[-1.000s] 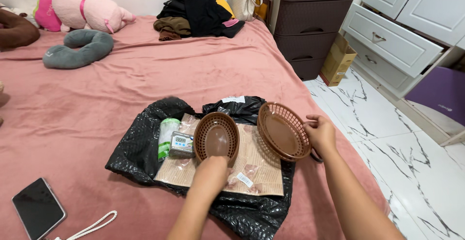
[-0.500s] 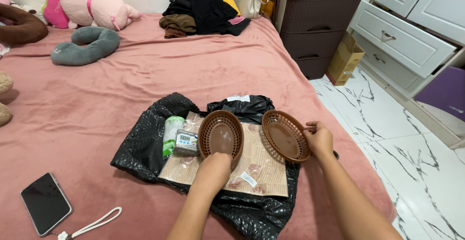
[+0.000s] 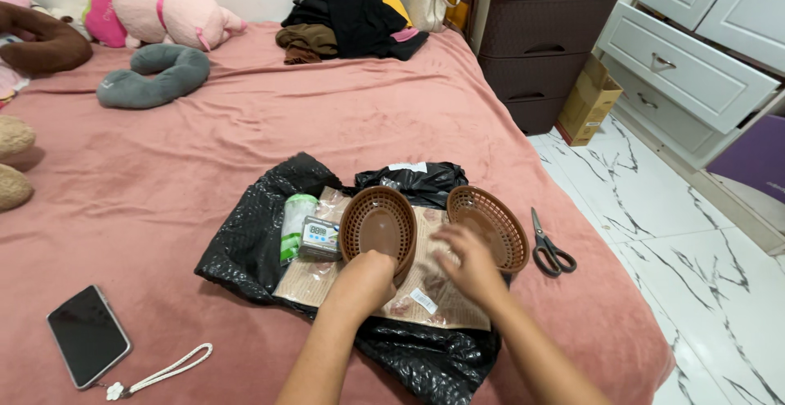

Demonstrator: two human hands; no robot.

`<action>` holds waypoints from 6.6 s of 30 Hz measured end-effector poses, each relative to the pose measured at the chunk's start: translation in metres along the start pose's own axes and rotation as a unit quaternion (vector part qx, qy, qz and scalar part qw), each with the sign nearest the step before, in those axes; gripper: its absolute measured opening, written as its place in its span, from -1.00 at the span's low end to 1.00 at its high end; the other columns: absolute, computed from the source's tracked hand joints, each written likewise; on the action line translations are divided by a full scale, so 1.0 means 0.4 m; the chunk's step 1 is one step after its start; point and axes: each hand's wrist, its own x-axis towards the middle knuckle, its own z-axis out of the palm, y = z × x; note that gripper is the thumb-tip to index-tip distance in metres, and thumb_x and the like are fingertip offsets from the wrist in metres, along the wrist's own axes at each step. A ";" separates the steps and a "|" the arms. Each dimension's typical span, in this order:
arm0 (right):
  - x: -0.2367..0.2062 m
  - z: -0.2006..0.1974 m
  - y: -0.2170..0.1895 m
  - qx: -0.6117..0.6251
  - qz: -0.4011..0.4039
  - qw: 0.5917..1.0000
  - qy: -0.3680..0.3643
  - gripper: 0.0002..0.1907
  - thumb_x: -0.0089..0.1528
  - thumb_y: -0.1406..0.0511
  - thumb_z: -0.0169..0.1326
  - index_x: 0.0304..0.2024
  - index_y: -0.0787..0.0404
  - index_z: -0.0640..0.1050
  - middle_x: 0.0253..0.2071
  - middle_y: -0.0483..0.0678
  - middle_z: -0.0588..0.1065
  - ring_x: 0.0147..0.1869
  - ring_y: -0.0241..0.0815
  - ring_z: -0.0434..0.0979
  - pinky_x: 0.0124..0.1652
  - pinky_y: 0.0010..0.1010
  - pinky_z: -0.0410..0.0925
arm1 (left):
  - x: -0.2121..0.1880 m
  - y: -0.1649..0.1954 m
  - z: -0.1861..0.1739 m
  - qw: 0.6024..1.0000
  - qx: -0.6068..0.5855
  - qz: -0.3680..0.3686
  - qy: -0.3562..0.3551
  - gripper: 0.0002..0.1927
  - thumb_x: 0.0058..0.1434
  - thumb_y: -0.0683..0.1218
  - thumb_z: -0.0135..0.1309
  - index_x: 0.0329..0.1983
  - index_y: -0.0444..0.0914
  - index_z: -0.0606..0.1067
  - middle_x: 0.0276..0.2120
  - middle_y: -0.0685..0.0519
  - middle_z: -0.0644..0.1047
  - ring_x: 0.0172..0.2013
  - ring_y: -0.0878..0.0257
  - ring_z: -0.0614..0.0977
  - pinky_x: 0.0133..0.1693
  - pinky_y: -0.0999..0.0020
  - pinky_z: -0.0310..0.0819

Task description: The person sits on a bed and opens a black plastic shipping mailer by pulling at the sealed edge, then uses scissors to cut the bag open. They remove a brown plastic basket, a second matching basket, and small packaged items, unwrapping the paper wrapping and peeling a label off one basket.

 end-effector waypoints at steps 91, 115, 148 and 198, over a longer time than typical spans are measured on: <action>-0.035 -0.137 0.172 -0.186 0.356 0.909 0.111 -0.52 0.25 -0.03 0.10 0.12 0.04 0.52 -0.21 0.10 0.64 -0.08 0.14 0.65 -0.13 0.00 0.46 | -0.015 0.019 0.026 0.996 0.022 -0.065 0.050 -0.86 0.12 -0.20 0.06 -0.41 -0.28 0.64 -0.40 -0.26 0.62 -0.28 -0.14 0.68 -0.12 -0.01 0.56; 0.117 -0.146 -0.051 0.490 0.241 0.838 0.010 -0.49 0.33 0.16 -0.02 0.27 0.25 0.40 -0.03 -0.01 0.57 -0.33 -0.16 0.60 -0.37 -0.38 0.48 | -0.050 -0.173 -0.056 0.586 -0.722 -0.206 0.305 -0.74 0.41 -0.11 -0.04 -0.03 -0.35 0.58 -0.31 0.06 0.61 -0.42 0.27 0.60 -0.47 0.33 0.51; 0.031 -0.196 0.013 0.029 0.192 0.981 -0.021 -0.62 0.19 0.23 0.26 0.05 0.18 0.66 -0.33 -0.06 0.67 -0.36 -0.34 0.59 -0.34 -0.46 0.43 | 0.034 -0.079 0.006 0.679 -0.665 -0.140 0.277 -0.64 0.35 -0.22 0.02 0.20 -0.33 0.54 0.03 -0.07 0.64 -0.08 0.26 0.64 -0.04 0.42 0.57; 0.008 0.084 -0.069 0.247 0.177 0.949 -0.086 -0.42 0.20 0.19 0.20 0.25 0.19 0.43 0.08 -0.04 0.58 -0.09 -0.23 0.69 -0.16 -0.42 0.56 | -0.022 -0.022 0.051 0.985 -0.036 0.006 0.166 -0.81 0.00 -0.25 0.21 -0.34 -0.40 0.47 -0.35 -0.28 0.61 -0.24 -0.13 0.68 -0.17 0.07 0.57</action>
